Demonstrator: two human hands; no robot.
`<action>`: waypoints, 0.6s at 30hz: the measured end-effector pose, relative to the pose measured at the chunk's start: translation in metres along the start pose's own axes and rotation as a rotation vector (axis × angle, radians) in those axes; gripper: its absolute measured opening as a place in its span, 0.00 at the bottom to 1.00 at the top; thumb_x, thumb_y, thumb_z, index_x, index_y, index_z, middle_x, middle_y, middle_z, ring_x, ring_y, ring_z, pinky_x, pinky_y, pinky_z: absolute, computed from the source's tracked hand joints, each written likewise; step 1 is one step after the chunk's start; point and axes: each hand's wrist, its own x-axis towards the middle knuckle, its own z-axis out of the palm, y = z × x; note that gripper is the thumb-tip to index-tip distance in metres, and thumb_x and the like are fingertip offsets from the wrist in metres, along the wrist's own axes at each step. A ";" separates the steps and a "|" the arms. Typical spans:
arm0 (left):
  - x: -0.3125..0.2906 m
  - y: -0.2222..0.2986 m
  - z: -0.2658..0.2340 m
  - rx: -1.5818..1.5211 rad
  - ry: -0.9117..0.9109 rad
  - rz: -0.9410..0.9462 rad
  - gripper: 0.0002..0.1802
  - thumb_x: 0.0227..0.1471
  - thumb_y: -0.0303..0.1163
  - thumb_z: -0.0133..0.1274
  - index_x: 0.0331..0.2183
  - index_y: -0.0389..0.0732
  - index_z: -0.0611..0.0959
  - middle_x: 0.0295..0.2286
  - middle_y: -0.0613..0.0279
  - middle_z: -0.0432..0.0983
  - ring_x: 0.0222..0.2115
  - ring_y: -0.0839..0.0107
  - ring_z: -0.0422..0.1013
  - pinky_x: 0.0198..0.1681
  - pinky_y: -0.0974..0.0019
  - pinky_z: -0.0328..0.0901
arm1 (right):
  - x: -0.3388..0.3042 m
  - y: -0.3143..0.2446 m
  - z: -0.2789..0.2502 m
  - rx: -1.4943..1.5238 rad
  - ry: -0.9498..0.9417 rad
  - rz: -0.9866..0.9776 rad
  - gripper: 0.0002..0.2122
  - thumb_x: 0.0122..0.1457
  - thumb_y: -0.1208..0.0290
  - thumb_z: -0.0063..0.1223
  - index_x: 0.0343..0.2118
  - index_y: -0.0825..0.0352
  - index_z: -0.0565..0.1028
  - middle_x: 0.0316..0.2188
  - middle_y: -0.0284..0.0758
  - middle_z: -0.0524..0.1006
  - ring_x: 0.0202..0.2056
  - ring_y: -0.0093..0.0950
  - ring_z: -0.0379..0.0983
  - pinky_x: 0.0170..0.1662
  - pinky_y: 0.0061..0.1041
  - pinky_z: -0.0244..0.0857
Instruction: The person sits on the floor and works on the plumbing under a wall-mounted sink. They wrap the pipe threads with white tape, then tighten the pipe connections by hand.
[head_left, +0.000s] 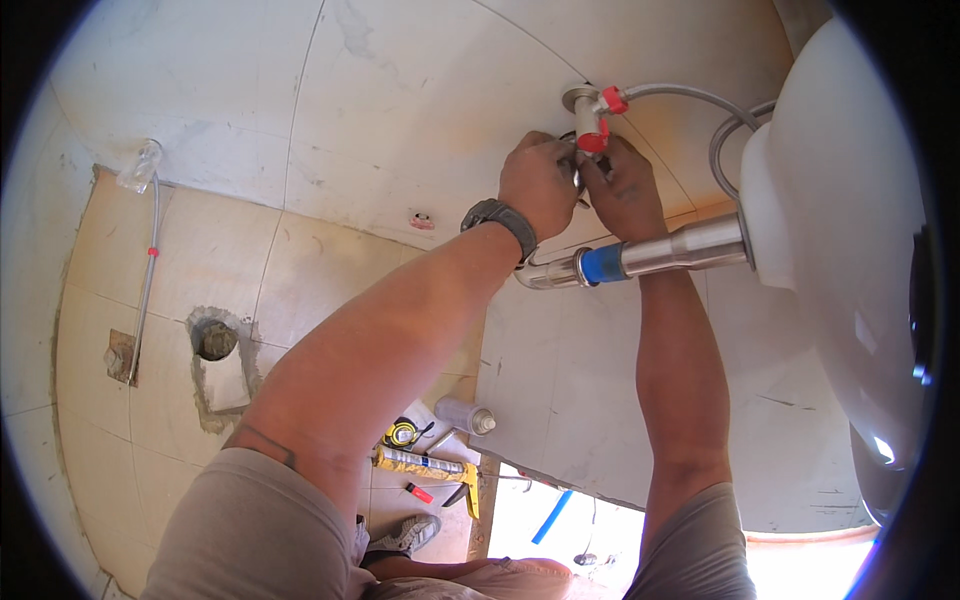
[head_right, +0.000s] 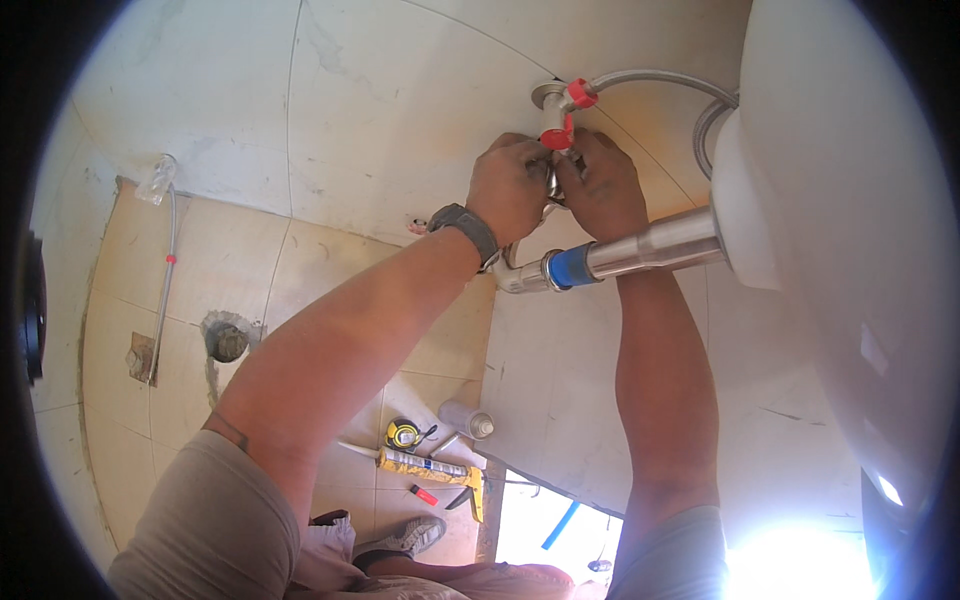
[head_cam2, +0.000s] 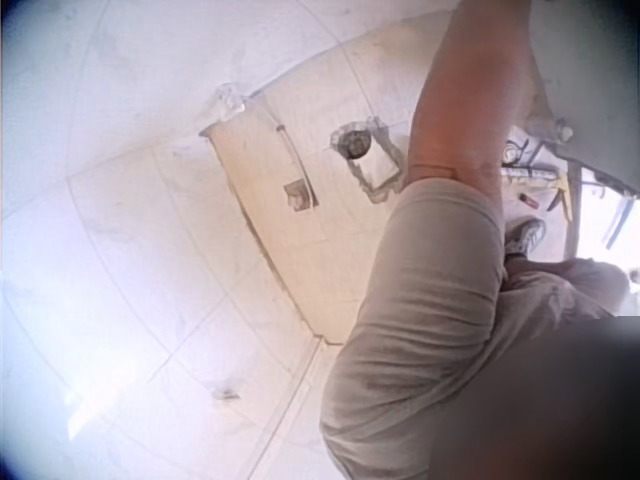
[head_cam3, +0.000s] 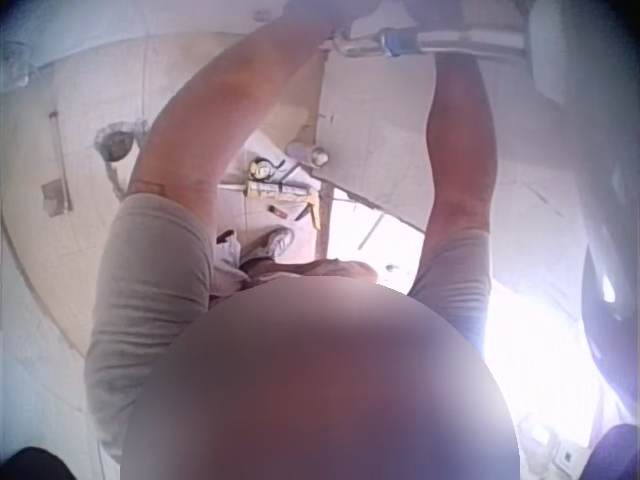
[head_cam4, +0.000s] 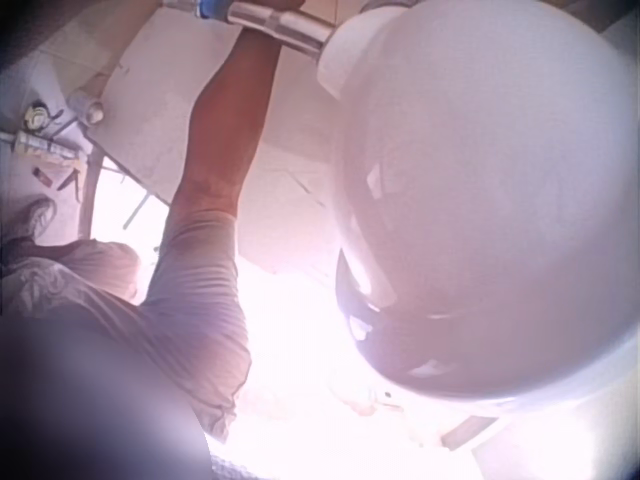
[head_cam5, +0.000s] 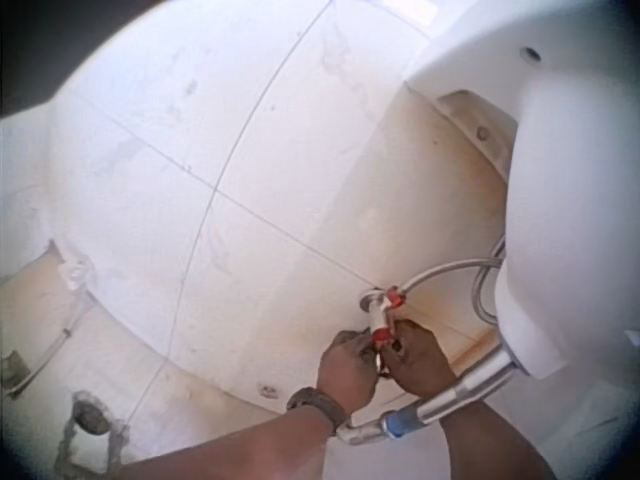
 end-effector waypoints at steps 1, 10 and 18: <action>0.000 -0.001 0.000 -0.022 0.030 -0.014 0.10 0.55 0.26 0.56 0.39 0.37 0.88 0.38 0.44 0.82 0.41 0.46 0.78 0.47 0.51 0.73 | 0.000 0.000 0.000 -0.008 0.008 -0.001 0.15 0.60 0.68 0.62 0.47 0.70 0.77 0.35 0.50 0.82 0.35 0.47 0.81 0.39 0.41 0.73; 0.008 -0.008 -0.015 -0.222 -0.127 -0.465 0.13 0.54 0.36 0.64 0.36 0.36 0.89 0.32 0.53 0.86 0.31 0.60 0.81 0.38 0.61 0.74 | 0.000 -0.011 -0.001 0.021 0.029 0.161 0.14 0.58 0.67 0.63 0.42 0.72 0.80 0.31 0.51 0.81 0.33 0.48 0.81 0.38 0.43 0.72; 0.017 -0.004 -0.001 0.048 -0.037 -0.305 0.09 0.52 0.35 0.61 0.30 0.40 0.89 0.31 0.47 0.84 0.35 0.47 0.80 0.42 0.51 0.74 | 0.003 -0.014 0.008 -0.012 0.109 0.170 0.13 0.59 0.66 0.62 0.39 0.72 0.79 0.29 0.51 0.81 0.33 0.50 0.80 0.39 0.43 0.73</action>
